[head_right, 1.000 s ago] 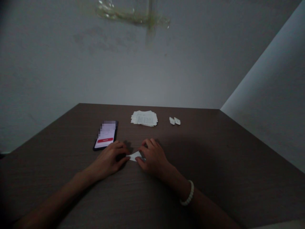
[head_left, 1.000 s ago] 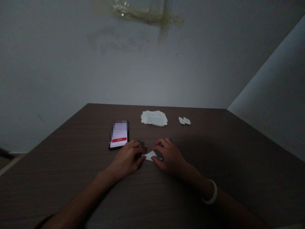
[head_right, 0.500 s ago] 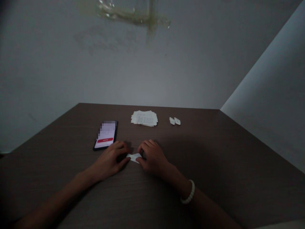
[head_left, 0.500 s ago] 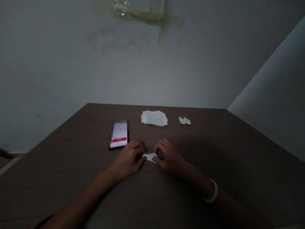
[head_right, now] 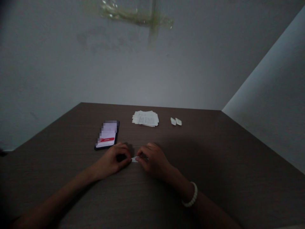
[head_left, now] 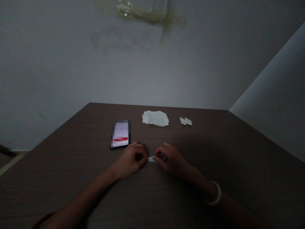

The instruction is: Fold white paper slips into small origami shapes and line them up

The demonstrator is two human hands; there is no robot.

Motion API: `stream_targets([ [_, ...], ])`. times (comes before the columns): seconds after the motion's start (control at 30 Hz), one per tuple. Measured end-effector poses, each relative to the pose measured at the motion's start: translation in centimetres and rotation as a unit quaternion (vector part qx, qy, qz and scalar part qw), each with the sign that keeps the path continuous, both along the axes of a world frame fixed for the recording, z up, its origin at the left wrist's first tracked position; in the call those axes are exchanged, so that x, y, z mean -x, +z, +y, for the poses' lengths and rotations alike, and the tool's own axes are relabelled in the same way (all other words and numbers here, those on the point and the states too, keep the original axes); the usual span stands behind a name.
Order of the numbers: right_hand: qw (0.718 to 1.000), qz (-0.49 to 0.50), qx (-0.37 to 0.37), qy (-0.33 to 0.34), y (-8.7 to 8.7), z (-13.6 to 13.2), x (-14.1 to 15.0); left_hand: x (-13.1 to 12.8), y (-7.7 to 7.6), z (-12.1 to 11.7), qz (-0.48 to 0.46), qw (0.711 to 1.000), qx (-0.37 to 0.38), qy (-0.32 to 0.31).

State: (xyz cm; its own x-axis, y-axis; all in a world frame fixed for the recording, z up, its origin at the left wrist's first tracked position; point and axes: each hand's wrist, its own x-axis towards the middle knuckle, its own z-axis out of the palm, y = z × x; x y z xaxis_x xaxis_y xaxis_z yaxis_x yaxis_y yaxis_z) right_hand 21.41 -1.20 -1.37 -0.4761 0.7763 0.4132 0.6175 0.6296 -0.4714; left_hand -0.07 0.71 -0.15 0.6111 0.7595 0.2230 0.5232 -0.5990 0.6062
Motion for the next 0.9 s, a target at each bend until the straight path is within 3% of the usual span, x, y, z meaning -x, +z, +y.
stream_targets([
  [0.33, 0.997, 0.016, 0.055, -0.056, -0.5, 0.0, 0.5, -0.1, -0.9, 0.5, 0.019, 0.999, -0.032, 0.039],
  [0.67, 0.991, -0.121, -0.046, 0.019, -0.2, -0.1, 0.3, -0.2, -1.4, 0.5, 0.038, 0.996, -0.068, 0.038],
  [0.9, 0.986, -0.153, -0.064, 0.017, -0.3, -0.3, 0.4, 0.1, -0.5, 0.2, 0.073, 0.991, -0.112, -0.028],
])
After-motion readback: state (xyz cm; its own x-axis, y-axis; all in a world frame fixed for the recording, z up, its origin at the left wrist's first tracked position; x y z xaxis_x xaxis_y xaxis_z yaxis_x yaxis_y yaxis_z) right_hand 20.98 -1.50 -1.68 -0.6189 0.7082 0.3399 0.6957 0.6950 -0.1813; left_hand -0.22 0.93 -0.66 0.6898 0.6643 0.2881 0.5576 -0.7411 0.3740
